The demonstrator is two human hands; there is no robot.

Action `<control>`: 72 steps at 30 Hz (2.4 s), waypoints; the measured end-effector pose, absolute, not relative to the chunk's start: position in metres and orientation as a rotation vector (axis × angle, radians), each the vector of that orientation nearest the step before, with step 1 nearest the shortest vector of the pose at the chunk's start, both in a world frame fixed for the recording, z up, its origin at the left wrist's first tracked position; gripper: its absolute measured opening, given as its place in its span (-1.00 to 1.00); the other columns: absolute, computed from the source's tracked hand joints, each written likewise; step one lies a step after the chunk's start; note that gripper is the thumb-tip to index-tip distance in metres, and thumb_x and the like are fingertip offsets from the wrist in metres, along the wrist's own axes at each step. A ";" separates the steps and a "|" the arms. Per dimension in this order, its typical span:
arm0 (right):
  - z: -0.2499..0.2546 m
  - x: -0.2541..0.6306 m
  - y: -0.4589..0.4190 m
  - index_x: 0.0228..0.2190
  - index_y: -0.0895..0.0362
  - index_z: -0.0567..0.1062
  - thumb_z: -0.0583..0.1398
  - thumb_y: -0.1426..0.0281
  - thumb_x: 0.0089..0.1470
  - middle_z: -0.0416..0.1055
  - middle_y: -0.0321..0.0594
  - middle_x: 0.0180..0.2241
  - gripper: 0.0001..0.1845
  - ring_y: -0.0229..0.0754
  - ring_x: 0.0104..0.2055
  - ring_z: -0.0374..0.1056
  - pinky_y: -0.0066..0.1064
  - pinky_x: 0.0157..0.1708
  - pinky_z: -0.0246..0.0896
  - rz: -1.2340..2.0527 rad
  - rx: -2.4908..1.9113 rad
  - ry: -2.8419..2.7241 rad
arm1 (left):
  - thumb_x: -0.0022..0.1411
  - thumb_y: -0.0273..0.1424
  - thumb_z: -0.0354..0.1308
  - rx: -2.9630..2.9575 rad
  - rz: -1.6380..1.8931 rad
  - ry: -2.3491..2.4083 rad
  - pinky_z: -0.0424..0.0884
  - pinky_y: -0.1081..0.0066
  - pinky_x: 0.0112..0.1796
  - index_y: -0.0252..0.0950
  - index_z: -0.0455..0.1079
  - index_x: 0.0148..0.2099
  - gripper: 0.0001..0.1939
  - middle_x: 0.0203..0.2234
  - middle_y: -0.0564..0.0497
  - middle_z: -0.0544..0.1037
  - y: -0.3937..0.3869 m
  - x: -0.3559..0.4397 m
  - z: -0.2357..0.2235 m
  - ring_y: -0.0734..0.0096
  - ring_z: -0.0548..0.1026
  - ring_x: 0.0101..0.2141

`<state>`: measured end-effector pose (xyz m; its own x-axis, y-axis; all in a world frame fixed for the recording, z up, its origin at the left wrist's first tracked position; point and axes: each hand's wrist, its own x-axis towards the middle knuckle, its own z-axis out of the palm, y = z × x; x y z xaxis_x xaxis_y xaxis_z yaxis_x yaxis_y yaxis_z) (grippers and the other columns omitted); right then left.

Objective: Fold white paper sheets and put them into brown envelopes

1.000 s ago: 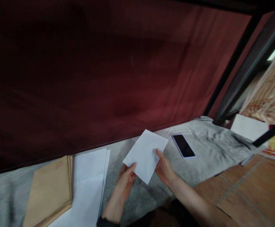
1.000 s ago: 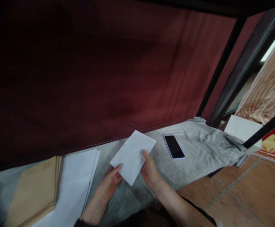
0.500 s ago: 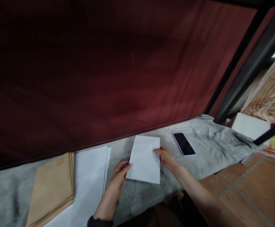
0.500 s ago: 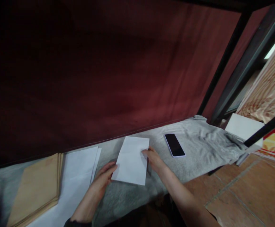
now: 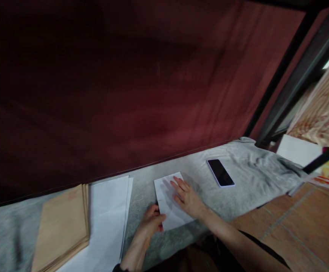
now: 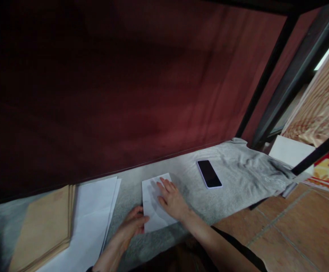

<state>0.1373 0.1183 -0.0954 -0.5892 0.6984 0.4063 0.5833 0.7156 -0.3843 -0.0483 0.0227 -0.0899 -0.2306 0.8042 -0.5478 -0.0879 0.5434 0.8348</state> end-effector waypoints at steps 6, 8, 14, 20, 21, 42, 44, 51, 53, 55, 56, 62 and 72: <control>-0.097 0.144 0.102 0.32 -0.10 0.17 0.06 0.10 0.35 0.06 -0.20 0.38 -0.42 -0.01 0.39 0.02 0.01 0.35 -0.08 0.259 -0.865 -2.673 | 0.02 -0.29 0.24 0.795 0.883 1.719 0.38 0.36 -0.52 -0.20 0.33 -0.16 -0.69 -0.55 0.10 0.52 0.023 -0.050 -0.081 0.28 0.52 -0.57; -0.098 0.143 0.102 0.32 -0.10 0.17 0.05 0.10 0.36 0.06 -0.20 0.38 -0.43 -0.02 0.39 0.03 0.01 0.35 -0.10 0.268 -0.884 -2.670 | 0.13 -0.25 0.18 1.019 0.840 1.967 0.45 0.26 -0.42 -0.24 0.33 -0.04 -0.65 -0.49 0.01 0.56 0.027 -0.051 -0.074 0.15 0.57 -0.48; -0.101 0.138 0.102 0.32 0.03 0.19 0.05 0.10 0.35 0.09 -0.15 0.36 -0.40 -0.03 0.39 0.03 -0.04 0.36 -0.08 0.204 -0.907 -2.635 | 0.38 -0.20 -0.12 1.935 0.805 2.165 0.22 0.07 0.23 -0.31 0.28 0.28 -0.47 0.23 -0.22 0.39 0.049 -0.026 -0.081 0.05 0.27 0.27; -0.114 0.144 0.095 0.32 0.17 0.18 0.06 0.27 0.35 0.10 -0.07 0.35 -0.42 -0.04 0.39 0.01 -0.08 0.37 -0.08 0.086 -0.982 -2.533 | 0.42 -0.12 -0.20 2.199 0.432 2.236 0.03 -0.01 0.31 -0.33 0.12 0.40 -0.36 0.37 -0.16 0.16 0.054 -0.015 -0.110 0.06 0.08 0.36; -0.115 0.146 0.095 0.32 0.17 0.17 0.06 0.25 0.36 0.09 -0.05 0.36 -0.41 -0.03 0.40 0.00 -0.07 0.37 -0.09 0.088 -0.989 -2.533 | 0.42 -0.10 -0.20 2.221 0.407 2.260 0.04 0.01 0.31 -0.34 0.10 0.41 -0.35 0.38 -0.16 0.15 0.054 -0.017 -0.112 0.08 0.09 0.36; -0.080 0.200 0.100 0.40 0.08 -0.05 0.17 -0.19 0.11 -0.37 0.00 0.45 0.06 0.08 0.47 -0.44 -0.03 0.41 -0.45 0.813 -0.954 -2.830 | 0.45 -0.10 -0.22 2.289 0.329 2.357 0.13 0.03 0.29 -0.39 0.14 0.38 -0.36 0.36 -0.24 0.18 0.048 -0.030 -0.108 0.06 0.13 0.35; -0.078 0.198 0.102 0.40 0.08 -0.06 0.20 -0.21 0.05 -0.39 0.00 0.45 0.12 0.09 0.47 -0.48 -0.02 0.41 -0.48 0.853 -0.982 -2.858 | 0.45 -0.11 -0.21 2.262 0.327 2.312 0.12 0.05 0.30 -0.41 0.15 0.37 -0.36 0.37 -0.25 0.16 0.043 -0.025 -0.104 0.07 0.09 0.36; -0.073 0.195 0.103 0.39 0.16 -0.05 0.16 -0.22 0.07 -0.37 0.08 0.44 0.12 0.11 0.47 -0.45 0.00 0.40 -0.45 0.815 -0.972 -2.921 | 0.43 -0.11 -0.16 2.296 0.121 1.969 0.03 -0.03 0.32 -0.36 0.02 0.43 -0.34 0.40 -0.19 0.03 0.013 0.002 -0.086 0.11 -0.02 0.39; -0.076 0.197 0.096 0.38 0.18 0.01 0.15 -0.19 0.12 -0.31 0.10 0.43 0.05 0.13 0.46 -0.38 0.00 0.40 -0.40 0.726 -0.966 -2.898 | 0.43 -0.17 -0.14 2.281 0.046 1.988 0.05 -0.06 0.31 -0.38 0.05 0.42 -0.37 0.40 -0.21 0.04 0.007 0.007 -0.080 0.07 0.00 0.38; -0.082 0.201 0.084 0.37 0.18 0.07 0.13 -0.11 0.20 -0.22 0.11 0.42 -0.07 0.15 0.46 -0.29 0.00 0.40 -0.34 0.629 -0.969 -2.847 | 0.42 -0.22 -0.11 2.278 -0.016 2.018 0.11 -0.10 0.29 -0.38 0.11 0.40 -0.40 0.38 -0.22 0.10 0.001 0.009 -0.076 0.02 0.06 0.36; -0.085 0.203 0.078 0.36 0.19 0.10 0.11 -0.05 0.25 -0.19 0.11 0.42 -0.14 0.14 0.45 -0.25 0.00 0.40 -0.32 0.591 -0.970 -2.821 | 0.42 -0.24 -0.10 2.288 -0.034 2.033 0.15 -0.11 0.27 -0.37 0.13 0.39 -0.42 0.37 -0.23 0.13 -0.002 0.009 -0.076 0.00 0.09 0.35; -0.092 0.214 0.062 0.35 0.16 0.13 0.12 0.09 0.29 -0.14 0.08 0.41 -0.26 0.08 0.45 -0.21 -0.02 0.39 -0.27 0.627 -0.952 -2.806 | 0.35 -0.39 -0.03 2.375 -0.109 2.021 0.27 0.03 0.23 -0.41 0.23 0.33 -0.46 0.31 -0.30 0.26 -0.014 0.010 -0.071 -0.02 0.24 0.29; -0.058 0.207 0.076 0.26 0.10 0.32 0.20 0.16 0.20 0.15 0.01 0.33 -0.35 0.10 0.35 0.11 -0.08 0.30 -0.01 0.687 -0.959 -2.865 | 0.08 -0.65 -0.11 2.257 -0.255 1.994 0.33 0.05 0.17 -0.30 0.14 0.39 -0.21 0.39 -0.15 0.11 -0.003 0.023 -0.045 -0.01 0.21 0.31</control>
<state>0.2068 0.0764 -0.0584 -0.8076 0.5817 -0.0973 0.5626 0.7103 -0.4230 0.0234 -0.0034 -0.0446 0.1187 0.9717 -0.2042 0.9918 -0.1258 -0.0222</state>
